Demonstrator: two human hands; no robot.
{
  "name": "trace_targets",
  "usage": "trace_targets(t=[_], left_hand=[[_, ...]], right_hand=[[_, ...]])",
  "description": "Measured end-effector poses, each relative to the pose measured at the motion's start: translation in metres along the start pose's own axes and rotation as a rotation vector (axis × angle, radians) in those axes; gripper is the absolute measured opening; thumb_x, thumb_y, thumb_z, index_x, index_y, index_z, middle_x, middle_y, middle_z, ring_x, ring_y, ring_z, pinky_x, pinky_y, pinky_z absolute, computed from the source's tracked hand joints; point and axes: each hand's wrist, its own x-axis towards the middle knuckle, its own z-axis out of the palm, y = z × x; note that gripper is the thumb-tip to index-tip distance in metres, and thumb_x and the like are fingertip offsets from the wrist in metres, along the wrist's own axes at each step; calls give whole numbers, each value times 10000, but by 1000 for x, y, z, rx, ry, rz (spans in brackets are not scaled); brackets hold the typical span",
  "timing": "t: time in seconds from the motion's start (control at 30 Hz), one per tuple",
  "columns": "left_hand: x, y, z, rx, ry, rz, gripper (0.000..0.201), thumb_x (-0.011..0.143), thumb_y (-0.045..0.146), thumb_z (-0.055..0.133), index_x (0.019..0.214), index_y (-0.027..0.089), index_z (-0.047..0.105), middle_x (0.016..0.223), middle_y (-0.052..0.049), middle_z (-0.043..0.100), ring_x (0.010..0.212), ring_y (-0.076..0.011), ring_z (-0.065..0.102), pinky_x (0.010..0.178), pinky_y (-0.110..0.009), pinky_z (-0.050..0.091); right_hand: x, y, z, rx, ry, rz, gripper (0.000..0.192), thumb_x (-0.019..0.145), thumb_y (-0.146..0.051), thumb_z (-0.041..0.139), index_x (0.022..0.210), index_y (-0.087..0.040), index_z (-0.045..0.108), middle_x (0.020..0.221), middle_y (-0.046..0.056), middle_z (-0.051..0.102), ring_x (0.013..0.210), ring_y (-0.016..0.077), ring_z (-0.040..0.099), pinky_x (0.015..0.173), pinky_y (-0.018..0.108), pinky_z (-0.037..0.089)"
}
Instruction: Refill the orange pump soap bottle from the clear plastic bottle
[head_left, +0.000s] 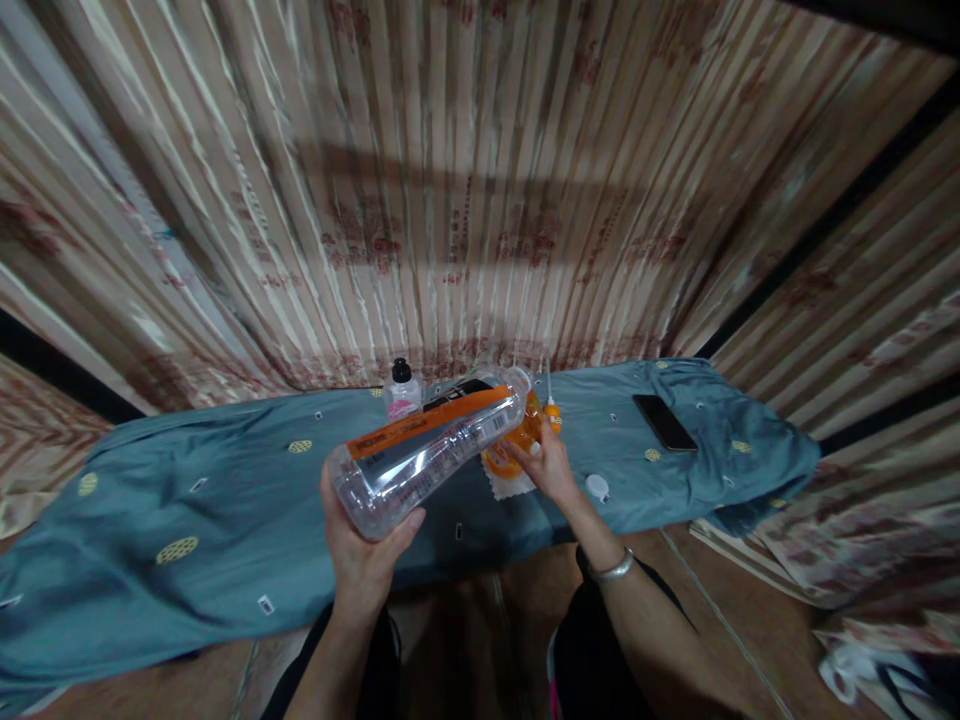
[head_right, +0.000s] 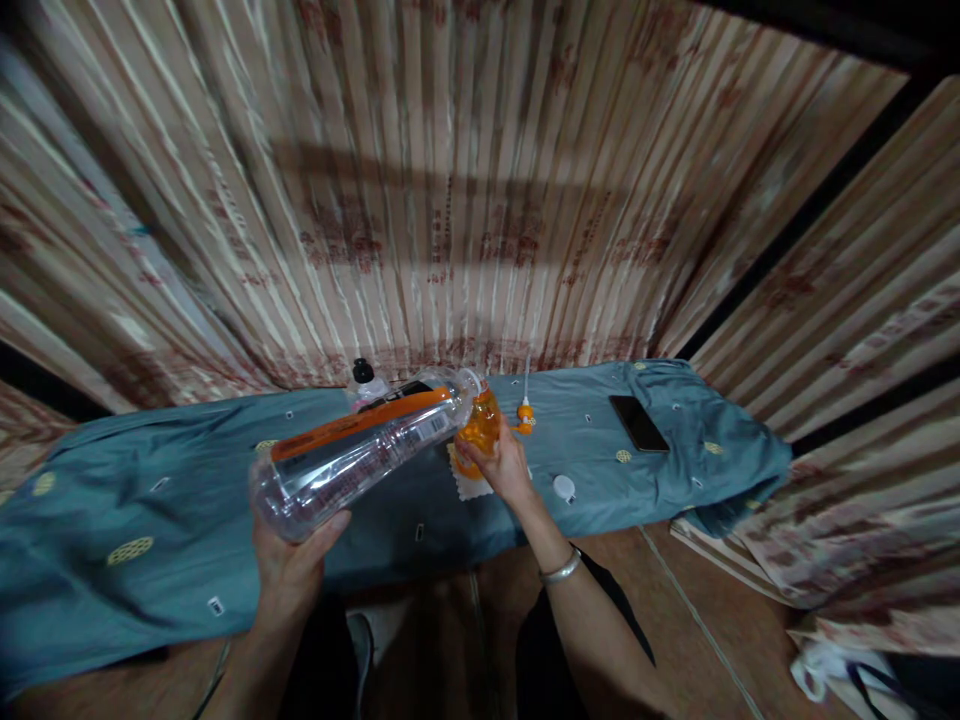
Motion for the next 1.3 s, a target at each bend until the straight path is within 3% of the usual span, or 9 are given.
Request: trace_targets(t=[0.4, 0.57, 0.83, 1.03, 1.3], left_hand=[[2, 5, 3, -6, -2, 21, 974, 602, 358, 922, 1460, 274, 469, 1439, -131, 538, 1368, -357, 514, 1184, -538, 364], [1, 8, 5, -10, 21, 0, 971, 569, 368, 933, 1431, 269, 496, 1409, -126, 566, 1349, -362, 530, 1169, -530, 387], [3, 11, 8, 10, 25, 50, 933, 574, 412, 924, 1407, 278, 526, 1366, -114, 582, 1317, -372, 550, 1185, -549, 361], [1, 6, 5, 18, 30, 55, 928, 599, 417, 917, 1420, 269, 511, 1354, -121, 587, 1335, -363, 541, 1160, -543, 394], [1, 1, -1, 16, -4, -6, 962, 596, 347, 925, 1451, 278, 488, 1369, -129, 594, 1264, -345, 598, 1083, -512, 489]], right_hand=[[1, 1, -1, 12, -25, -1, 647, 816, -529, 751, 1337, -197, 560, 1187, 140, 761, 1088, 328, 740, 911, 448, 606], [0, 5, -2, 8, -41, -3, 694, 822, -509, 754, 1401, -210, 519, 1211, 127, 756, 1132, 328, 725, 941, 455, 597], [0, 4, 0, 8, -14, 2, 678, 796, -526, 772, 1353, -209, 550, 1175, 134, 769, 1106, 329, 734, 934, 458, 598], [1, 5, -1, 0, -20, 21, 723, 785, -540, 778, 1374, -195, 540, 1183, 149, 766, 1073, 342, 746, 921, 477, 601], [1, 3, 2, 56, -14, -7, 629, 808, -525, 753, 1318, -208, 567, 1148, 127, 775, 1077, 330, 747, 909, 466, 616]])
